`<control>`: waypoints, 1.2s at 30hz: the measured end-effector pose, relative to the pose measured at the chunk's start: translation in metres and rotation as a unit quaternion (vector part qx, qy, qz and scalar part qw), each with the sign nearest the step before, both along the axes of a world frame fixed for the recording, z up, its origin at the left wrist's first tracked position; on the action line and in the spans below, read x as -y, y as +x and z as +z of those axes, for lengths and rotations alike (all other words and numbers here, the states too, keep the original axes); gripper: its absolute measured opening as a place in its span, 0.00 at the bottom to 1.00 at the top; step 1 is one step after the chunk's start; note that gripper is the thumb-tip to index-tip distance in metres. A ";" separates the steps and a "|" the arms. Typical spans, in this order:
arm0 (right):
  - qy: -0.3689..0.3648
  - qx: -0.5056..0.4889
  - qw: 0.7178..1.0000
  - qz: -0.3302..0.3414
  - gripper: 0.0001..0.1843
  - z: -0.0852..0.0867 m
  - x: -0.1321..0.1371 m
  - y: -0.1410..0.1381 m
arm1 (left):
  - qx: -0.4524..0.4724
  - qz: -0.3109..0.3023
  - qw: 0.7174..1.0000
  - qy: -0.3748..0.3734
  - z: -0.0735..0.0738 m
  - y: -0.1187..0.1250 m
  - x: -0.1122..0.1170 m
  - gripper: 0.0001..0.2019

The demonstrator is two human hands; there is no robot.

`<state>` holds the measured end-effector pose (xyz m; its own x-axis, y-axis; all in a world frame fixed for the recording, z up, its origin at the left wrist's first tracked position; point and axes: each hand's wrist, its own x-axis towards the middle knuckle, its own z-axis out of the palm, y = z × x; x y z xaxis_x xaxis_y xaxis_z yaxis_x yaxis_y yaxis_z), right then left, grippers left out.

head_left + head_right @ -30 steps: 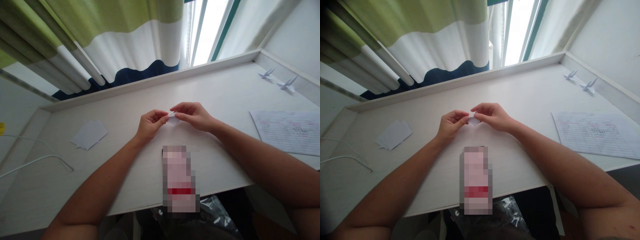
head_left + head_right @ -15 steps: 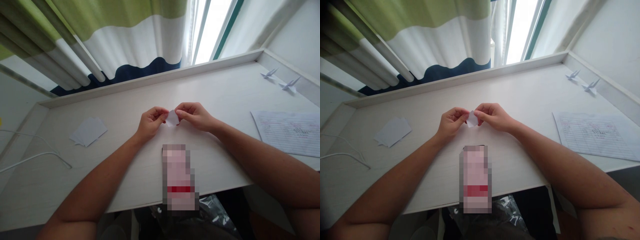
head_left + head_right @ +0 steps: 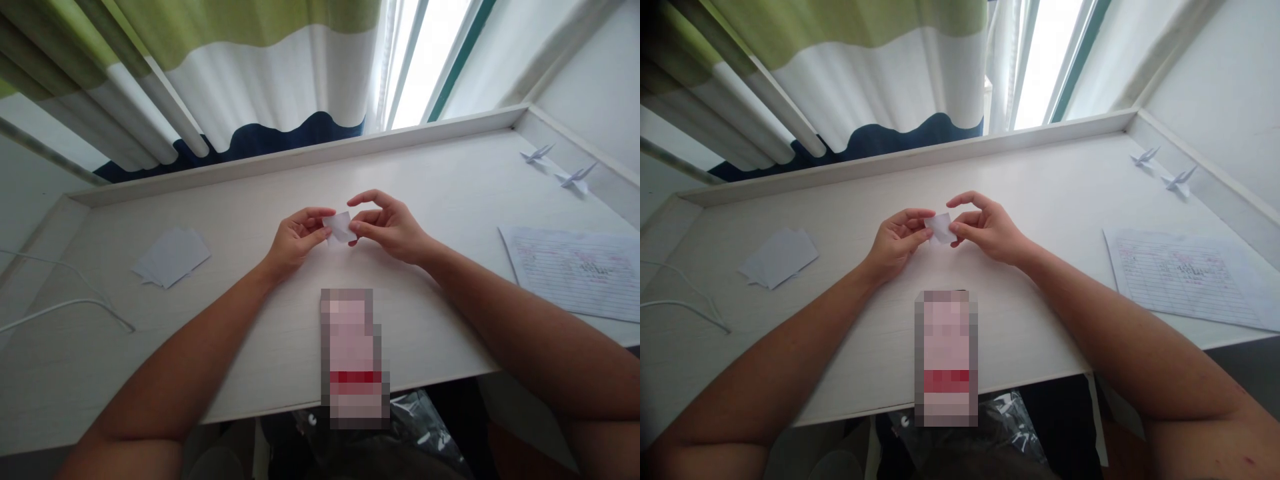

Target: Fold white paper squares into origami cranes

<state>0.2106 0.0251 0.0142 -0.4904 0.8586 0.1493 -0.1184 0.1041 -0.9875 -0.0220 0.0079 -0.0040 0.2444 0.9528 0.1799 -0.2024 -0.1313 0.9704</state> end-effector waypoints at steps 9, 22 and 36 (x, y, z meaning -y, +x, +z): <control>-0.072 -0.028 0.997 0.023 0.26 -0.003 -0.001 -0.001 | 0.004 0.057 0.998 -0.008 -0.006 0.004 -0.003 0.22; -0.086 0.029 0.995 0.029 0.19 0.002 0.000 -0.001 | -0.098 0.110 0.986 0.077 -0.003 0.013 0.011 0.14; -0.124 0.045 0.991 0.036 0.16 0.006 -0.002 0.000 | -0.055 0.055 0.997 0.002 -0.001 0.011 0.005 0.19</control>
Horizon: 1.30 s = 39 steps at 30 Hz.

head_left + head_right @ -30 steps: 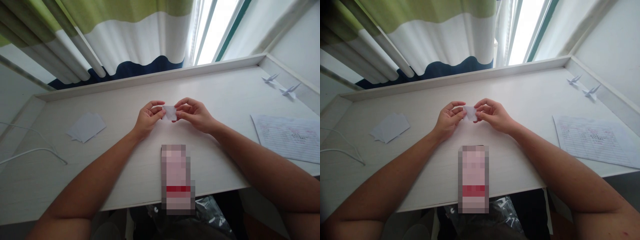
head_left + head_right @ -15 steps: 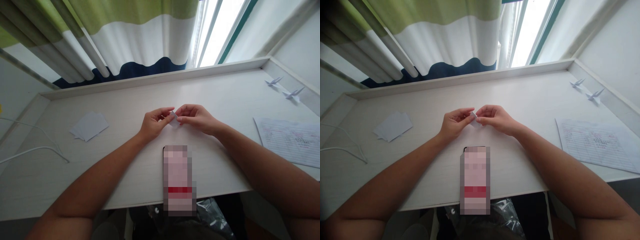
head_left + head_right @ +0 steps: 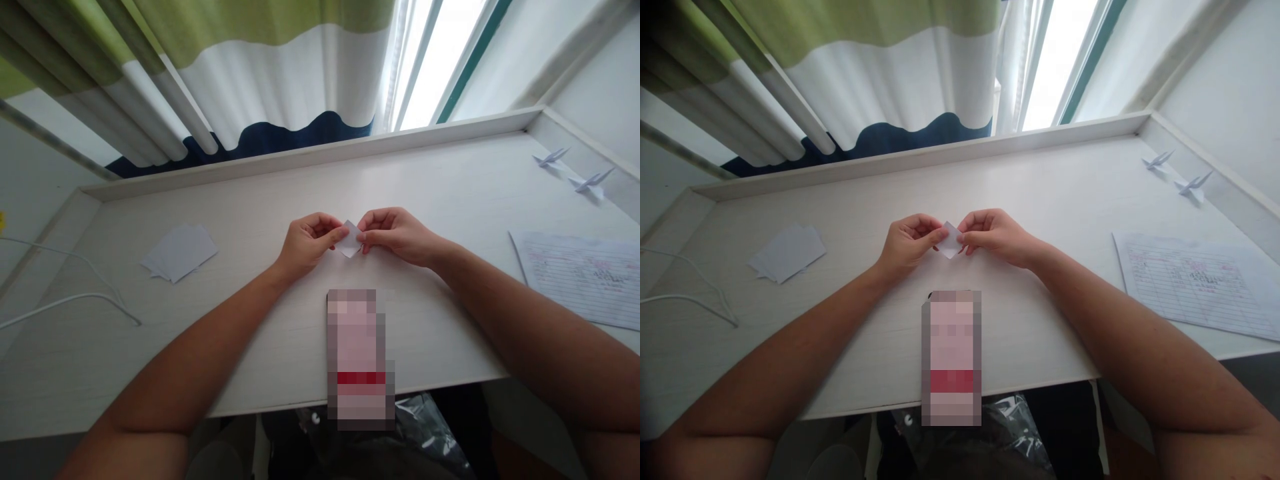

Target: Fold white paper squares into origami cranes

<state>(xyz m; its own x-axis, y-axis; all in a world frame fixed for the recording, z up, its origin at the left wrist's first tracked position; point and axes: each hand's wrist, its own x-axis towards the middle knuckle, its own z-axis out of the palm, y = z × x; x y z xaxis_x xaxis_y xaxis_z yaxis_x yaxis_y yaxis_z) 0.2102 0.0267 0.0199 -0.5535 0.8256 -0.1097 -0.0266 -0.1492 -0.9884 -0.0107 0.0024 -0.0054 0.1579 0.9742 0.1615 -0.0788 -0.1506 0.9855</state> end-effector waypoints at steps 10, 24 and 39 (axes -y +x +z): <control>-0.036 -0.008 0.999 0.032 0.17 0.002 0.002 0.002 | -0.031 0.009 0.999 0.004 -0.002 0.002 0.000 0.25; -0.005 -0.008 1.000 -0.024 0.16 -0.001 0.000 0.000 | -0.007 -0.023 1.000 0.011 0.001 0.002 0.003 0.23; 0.042 -0.005 0.998 -0.037 0.21 -0.008 0.001 -0.003 | 0.013 0.000 1.000 0.006 -0.001 0.002 -0.002 0.22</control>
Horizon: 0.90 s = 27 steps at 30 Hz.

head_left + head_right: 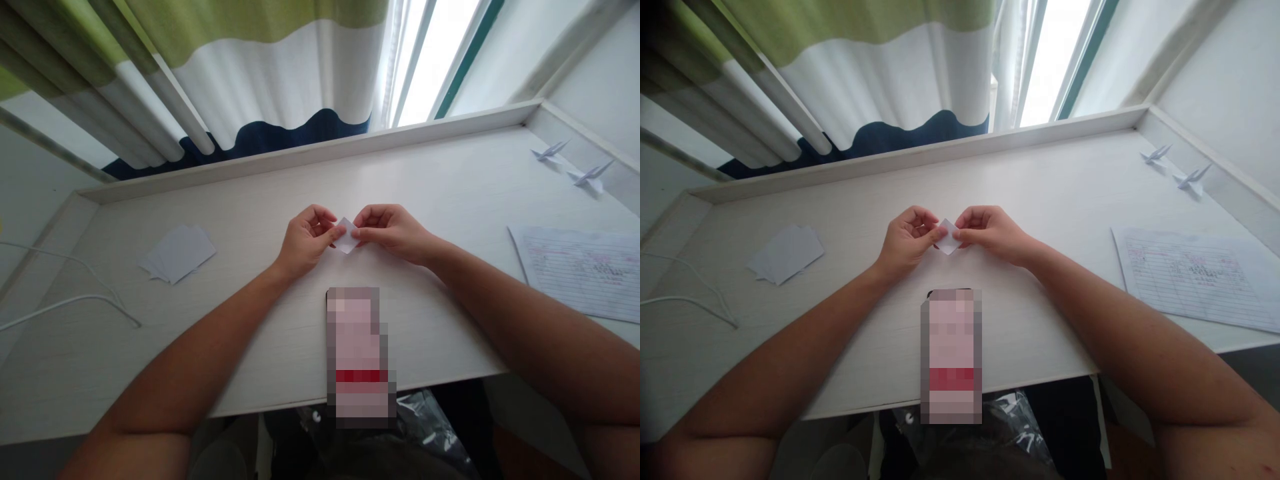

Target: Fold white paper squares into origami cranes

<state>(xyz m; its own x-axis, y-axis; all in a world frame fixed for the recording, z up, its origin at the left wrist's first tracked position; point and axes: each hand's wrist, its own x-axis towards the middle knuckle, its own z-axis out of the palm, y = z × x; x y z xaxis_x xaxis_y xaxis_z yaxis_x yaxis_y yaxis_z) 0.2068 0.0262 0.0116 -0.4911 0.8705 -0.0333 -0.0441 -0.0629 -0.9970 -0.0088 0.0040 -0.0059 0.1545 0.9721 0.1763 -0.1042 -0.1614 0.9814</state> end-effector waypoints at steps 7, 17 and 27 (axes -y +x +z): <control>0.056 -0.025 0.998 -0.027 0.21 0.001 0.000 -0.002 | 0.001 -0.070 0.997 -0.022 0.000 0.000 -0.001 0.27; 0.107 -0.050 0.993 -0.011 0.14 -0.001 0.000 -0.002 | 0.006 -0.009 1.000 -0.005 0.002 -0.001 0.001 0.25; 0.088 -0.007 0.996 0.030 0.14 0.000 -0.004 0.009 | -0.037 0.024 0.999 0.009 0.002 -0.003 0.001 0.16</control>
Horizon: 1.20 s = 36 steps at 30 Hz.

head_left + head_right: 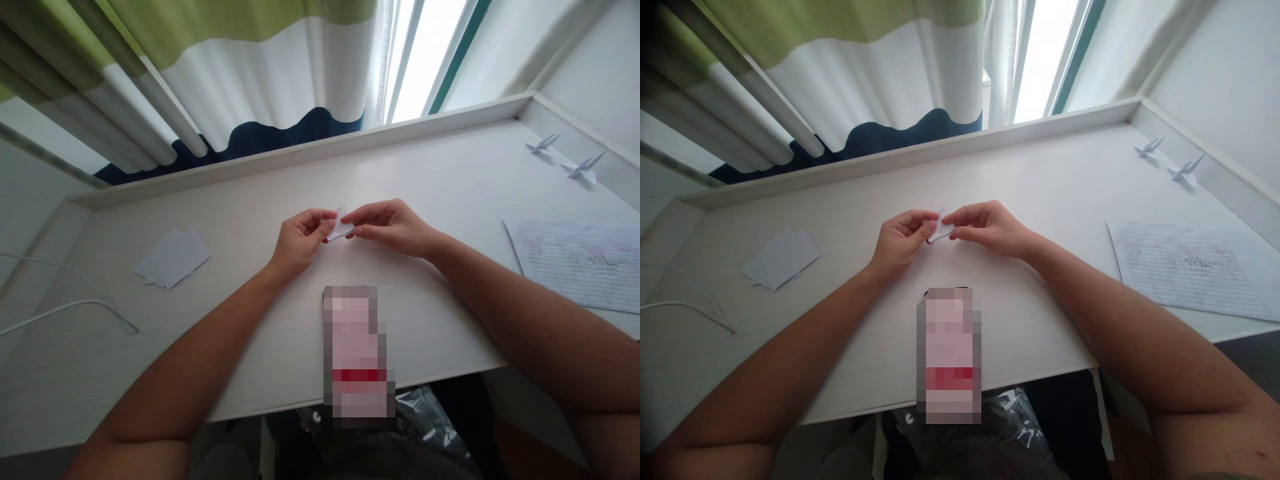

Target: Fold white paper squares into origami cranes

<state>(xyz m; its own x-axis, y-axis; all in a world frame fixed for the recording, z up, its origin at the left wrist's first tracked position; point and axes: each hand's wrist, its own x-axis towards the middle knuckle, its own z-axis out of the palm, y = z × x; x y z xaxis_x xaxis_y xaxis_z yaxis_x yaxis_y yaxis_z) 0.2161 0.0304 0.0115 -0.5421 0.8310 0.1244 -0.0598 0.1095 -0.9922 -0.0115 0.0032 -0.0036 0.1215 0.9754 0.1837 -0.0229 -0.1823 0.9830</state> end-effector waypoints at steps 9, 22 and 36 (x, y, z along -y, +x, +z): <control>0.082 0.048 0.995 -0.038 0.10 -0.001 -0.001 0.000 | -0.012 -0.048 0.998 -0.026 0.002 -0.005 -0.001 0.22; 0.071 0.059 0.994 -0.061 0.15 -0.009 -0.001 -0.009 | -0.022 -0.066 0.997 -0.035 0.001 -0.003 -0.001 0.18; 0.333 0.275 0.900 -0.060 0.07 -0.021 -0.011 0.006 | -0.404 0.034 0.901 0.156 -0.005 -0.005 0.008 0.05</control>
<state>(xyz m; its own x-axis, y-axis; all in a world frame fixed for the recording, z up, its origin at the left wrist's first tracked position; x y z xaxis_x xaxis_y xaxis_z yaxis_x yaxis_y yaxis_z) 0.2223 0.0417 -0.0099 -0.5853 0.7276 0.3577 0.4713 0.6643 -0.5801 -0.0166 -0.0046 -0.0084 0.2802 0.9017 0.3294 0.6986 -0.4269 0.5743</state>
